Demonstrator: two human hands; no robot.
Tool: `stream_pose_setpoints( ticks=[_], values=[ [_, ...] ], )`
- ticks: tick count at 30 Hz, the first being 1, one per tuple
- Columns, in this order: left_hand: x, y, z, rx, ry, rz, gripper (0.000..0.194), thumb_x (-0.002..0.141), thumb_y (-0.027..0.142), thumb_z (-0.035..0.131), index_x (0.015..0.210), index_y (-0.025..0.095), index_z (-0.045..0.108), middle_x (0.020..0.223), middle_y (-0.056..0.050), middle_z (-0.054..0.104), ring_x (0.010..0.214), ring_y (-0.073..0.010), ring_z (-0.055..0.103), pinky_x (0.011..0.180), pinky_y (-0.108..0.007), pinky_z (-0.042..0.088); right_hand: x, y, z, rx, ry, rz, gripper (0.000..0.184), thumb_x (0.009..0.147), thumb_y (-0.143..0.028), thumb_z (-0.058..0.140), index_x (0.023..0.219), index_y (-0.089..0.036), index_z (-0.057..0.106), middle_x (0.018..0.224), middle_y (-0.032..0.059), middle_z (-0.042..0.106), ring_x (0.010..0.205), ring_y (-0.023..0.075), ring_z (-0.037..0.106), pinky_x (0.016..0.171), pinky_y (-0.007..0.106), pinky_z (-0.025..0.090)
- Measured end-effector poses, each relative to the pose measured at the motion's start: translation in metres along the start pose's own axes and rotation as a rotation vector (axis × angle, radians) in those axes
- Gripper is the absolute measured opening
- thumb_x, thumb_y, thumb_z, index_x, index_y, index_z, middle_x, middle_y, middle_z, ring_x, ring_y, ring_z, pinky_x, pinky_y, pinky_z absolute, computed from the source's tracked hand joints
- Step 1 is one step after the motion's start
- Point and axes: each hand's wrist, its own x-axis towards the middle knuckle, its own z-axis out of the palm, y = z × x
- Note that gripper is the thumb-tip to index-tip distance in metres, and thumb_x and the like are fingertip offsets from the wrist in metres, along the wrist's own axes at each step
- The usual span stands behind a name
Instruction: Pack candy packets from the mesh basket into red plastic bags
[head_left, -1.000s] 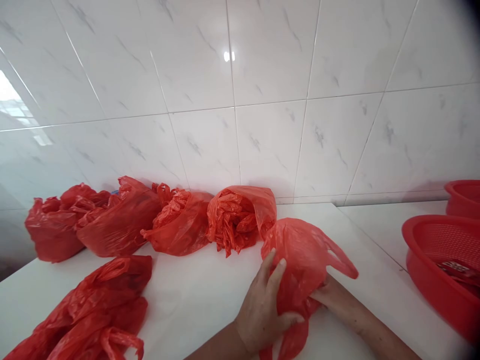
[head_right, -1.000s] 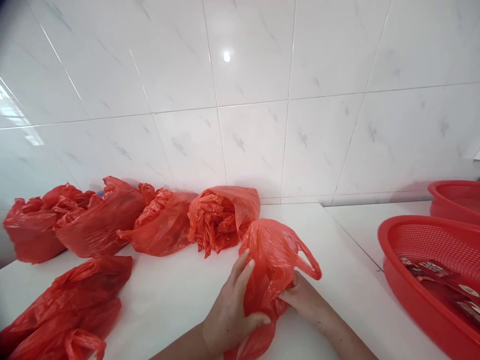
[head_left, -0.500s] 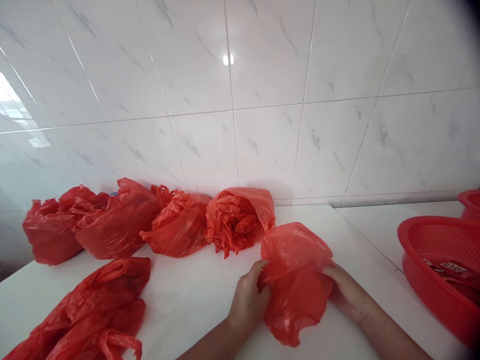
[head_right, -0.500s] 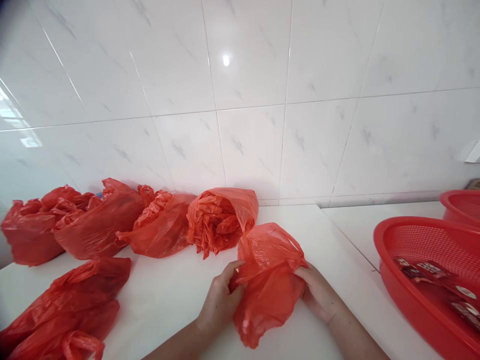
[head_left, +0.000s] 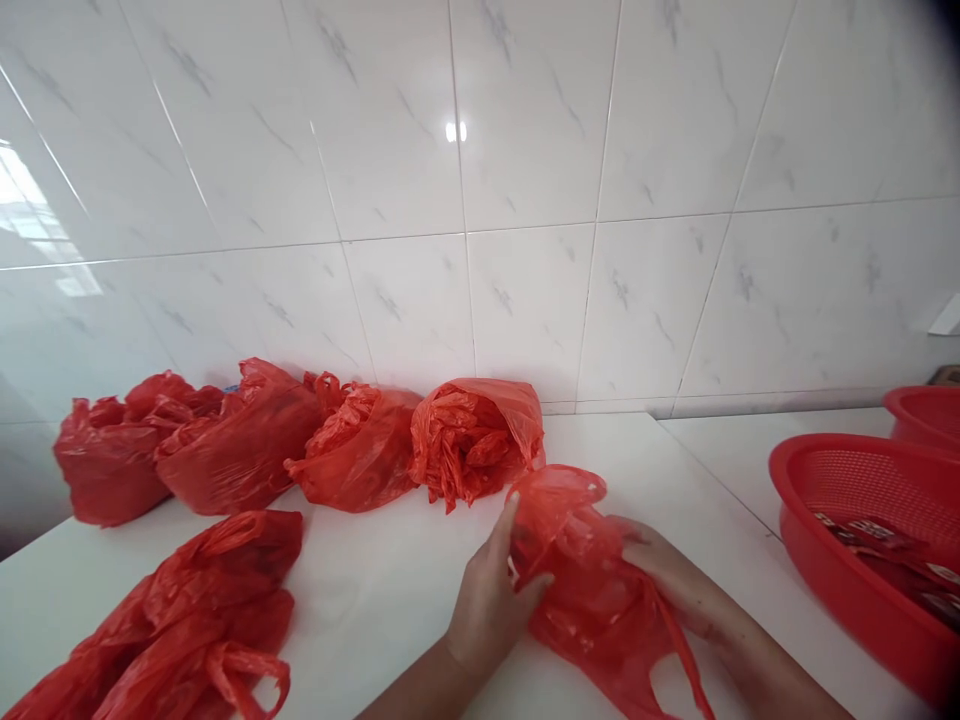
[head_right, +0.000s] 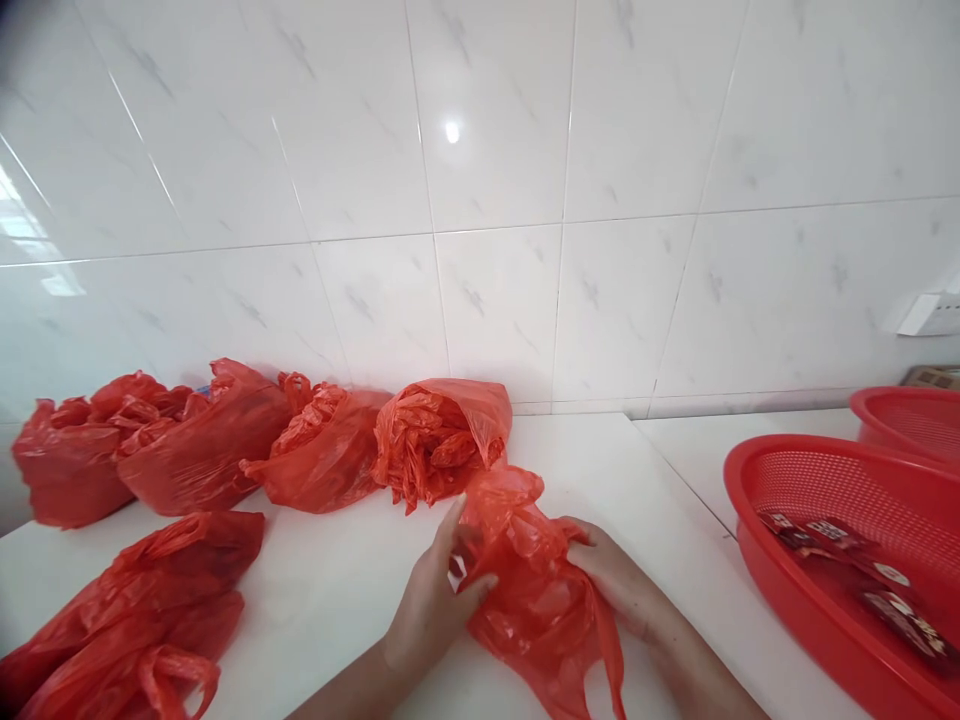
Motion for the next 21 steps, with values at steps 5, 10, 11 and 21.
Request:
stream_pose_setpoints(
  ticks=[5,10,11,21],
  values=[
    [0.001,-0.001,0.005,-0.321,0.105,-0.312,0.054,0.076,0.014,0.05,0.129,0.024,0.042,0.074,0.004,0.053,0.064,-0.0112,0.048,0.063,-0.023,0.041,0.0,-0.013,-0.029,-0.379,0.786,-0.242,0.026,0.063,-0.037,0.065,0.086,-0.023,0.061,0.084,0.0037,0.064,0.073,0.0217,0.057,0.058,0.03,0.041],
    [-0.001,0.003,0.008,-0.373,0.113,-0.248,0.044,0.077,0.018,0.053,0.121,0.024,0.049,0.073,0.004,0.051,0.065,-0.0119,0.046,0.062,-0.023,0.038,-0.024,-0.017,0.003,-0.979,0.797,-0.584,0.01,0.079,-0.035,0.053,0.08,-0.026,0.058,0.077,0.0015,0.063,0.066,0.0185,0.056,0.061,0.03,0.04],
    [-0.002,0.004,0.008,-0.366,0.112,-0.232,0.04,0.078,0.02,0.053,0.118,0.024,0.05,0.071,0.004,0.05,0.065,-0.012,0.045,0.062,-0.023,0.038,-0.028,-0.013,0.016,-1.091,0.649,-0.633,0.011,0.081,-0.033,0.05,0.077,-0.026,0.058,0.073,0.0007,0.063,0.062,0.0171,0.055,0.059,0.029,0.04],
    [-0.009,0.007,0.007,-0.428,0.084,-0.31,0.035,0.083,0.025,0.05,0.118,0.025,0.048,0.061,0.008,0.04,0.055,-0.01,0.038,0.056,-0.021,0.035,-0.055,0.042,0.083,-1.361,0.275,-0.849,0.017,0.084,-0.022,0.048,0.077,-0.027,0.062,0.065,0.0029,0.064,0.058,0.0186,0.058,0.054,0.031,0.038]
  ],
)
